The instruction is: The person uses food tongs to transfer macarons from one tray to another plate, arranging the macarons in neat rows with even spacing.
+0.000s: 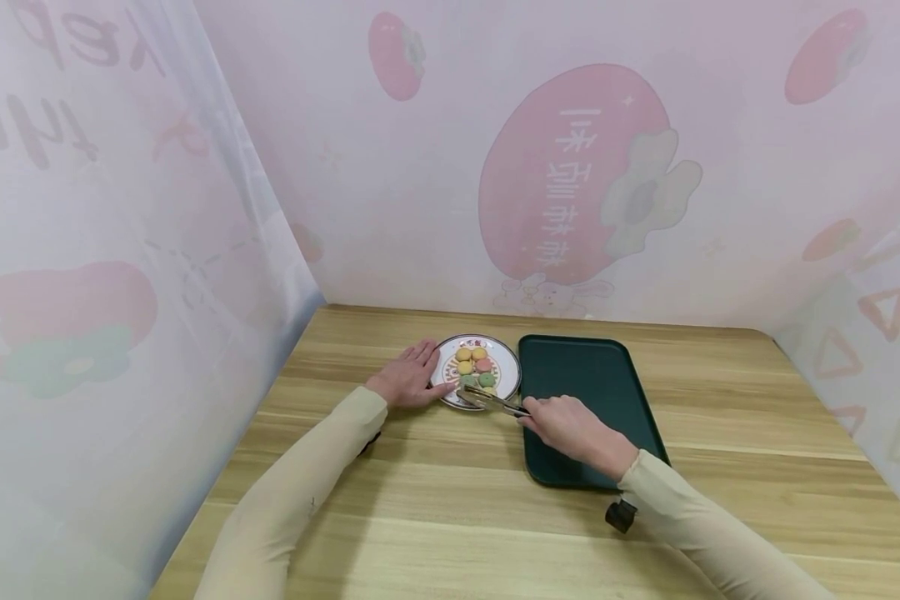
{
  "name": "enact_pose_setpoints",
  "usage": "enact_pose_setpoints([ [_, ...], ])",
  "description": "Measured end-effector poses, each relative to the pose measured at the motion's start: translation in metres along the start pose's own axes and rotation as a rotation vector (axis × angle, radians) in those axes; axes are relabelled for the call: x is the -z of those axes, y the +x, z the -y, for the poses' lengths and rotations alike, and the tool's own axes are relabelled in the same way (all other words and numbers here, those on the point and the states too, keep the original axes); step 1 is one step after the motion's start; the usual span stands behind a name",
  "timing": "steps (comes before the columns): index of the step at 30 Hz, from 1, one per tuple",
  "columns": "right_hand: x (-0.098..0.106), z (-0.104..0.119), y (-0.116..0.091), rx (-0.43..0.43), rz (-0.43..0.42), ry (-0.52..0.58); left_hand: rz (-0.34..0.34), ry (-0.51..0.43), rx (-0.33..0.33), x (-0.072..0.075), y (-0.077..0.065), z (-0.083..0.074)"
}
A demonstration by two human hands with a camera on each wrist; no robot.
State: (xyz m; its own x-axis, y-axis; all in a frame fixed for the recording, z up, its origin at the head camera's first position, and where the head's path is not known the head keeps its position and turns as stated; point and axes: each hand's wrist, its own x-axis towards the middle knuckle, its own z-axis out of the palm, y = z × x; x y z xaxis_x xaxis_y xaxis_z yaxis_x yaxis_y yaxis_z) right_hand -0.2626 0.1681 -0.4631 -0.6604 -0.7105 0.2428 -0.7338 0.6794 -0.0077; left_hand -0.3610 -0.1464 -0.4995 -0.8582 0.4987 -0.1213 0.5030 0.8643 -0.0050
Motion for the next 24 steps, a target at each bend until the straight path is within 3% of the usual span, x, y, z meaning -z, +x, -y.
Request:
enact_pose_setpoints([
  [14, 0.006, 0.001, -0.002, 0.017, -0.029, -0.078, -0.004, -0.001, -0.002, 0.002, -0.003, 0.0],
  [24, 0.011, -0.006, -0.008, -0.03, -0.048, -0.1, -0.006, -0.007, -0.007, 0.002, -0.001, 0.0],
])
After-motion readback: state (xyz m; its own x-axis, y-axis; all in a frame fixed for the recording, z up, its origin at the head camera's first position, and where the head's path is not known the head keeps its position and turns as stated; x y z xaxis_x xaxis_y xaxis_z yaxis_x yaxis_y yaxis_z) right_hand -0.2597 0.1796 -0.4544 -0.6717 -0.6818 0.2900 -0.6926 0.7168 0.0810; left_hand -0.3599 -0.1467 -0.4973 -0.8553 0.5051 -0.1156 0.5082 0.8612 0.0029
